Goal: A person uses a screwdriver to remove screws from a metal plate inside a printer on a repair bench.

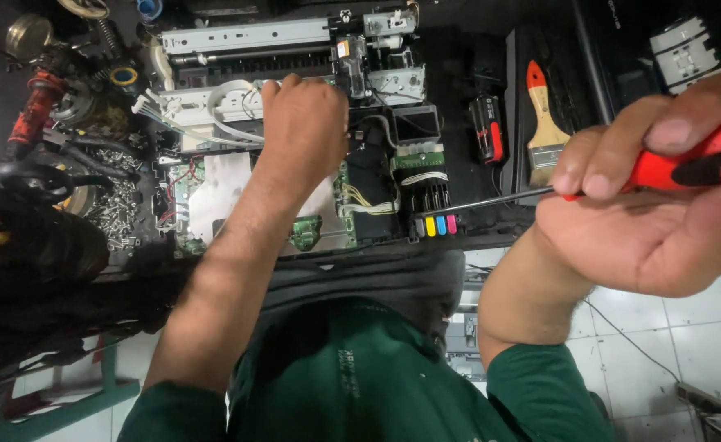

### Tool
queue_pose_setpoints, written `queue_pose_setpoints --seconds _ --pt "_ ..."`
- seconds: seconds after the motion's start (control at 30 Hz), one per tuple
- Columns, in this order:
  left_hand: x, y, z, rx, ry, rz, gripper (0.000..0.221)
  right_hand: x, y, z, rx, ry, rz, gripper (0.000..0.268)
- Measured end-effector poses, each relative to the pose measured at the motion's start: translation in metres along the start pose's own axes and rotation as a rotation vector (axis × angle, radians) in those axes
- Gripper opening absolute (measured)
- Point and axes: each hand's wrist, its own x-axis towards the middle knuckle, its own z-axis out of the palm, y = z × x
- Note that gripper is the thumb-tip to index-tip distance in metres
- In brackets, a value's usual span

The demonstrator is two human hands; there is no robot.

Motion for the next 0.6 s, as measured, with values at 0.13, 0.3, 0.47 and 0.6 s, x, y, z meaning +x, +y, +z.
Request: queue_pose_setpoints --seconds 0.13,0.3,0.47,0.6 --pt "0.013 -0.002 0.013 0.091 0.019 0.011 0.011 0.004 0.001 -0.002 0.034 -0.054 -0.018 0.039" --pt "0.013 0.003 0.005 0.031 -0.067 -0.036 0.016 0.005 0.003 0.003 0.074 -0.032 -0.015 0.038" --pt "0.015 0.004 0.008 0.173 -0.125 -0.082 0.036 0.006 0.003 0.008 0.049 -0.001 -0.034 0.038" --pt "0.013 0.009 0.013 0.168 -0.036 -0.07 0.033 0.004 0.002 0.009 0.038 -0.003 -0.003 0.037"
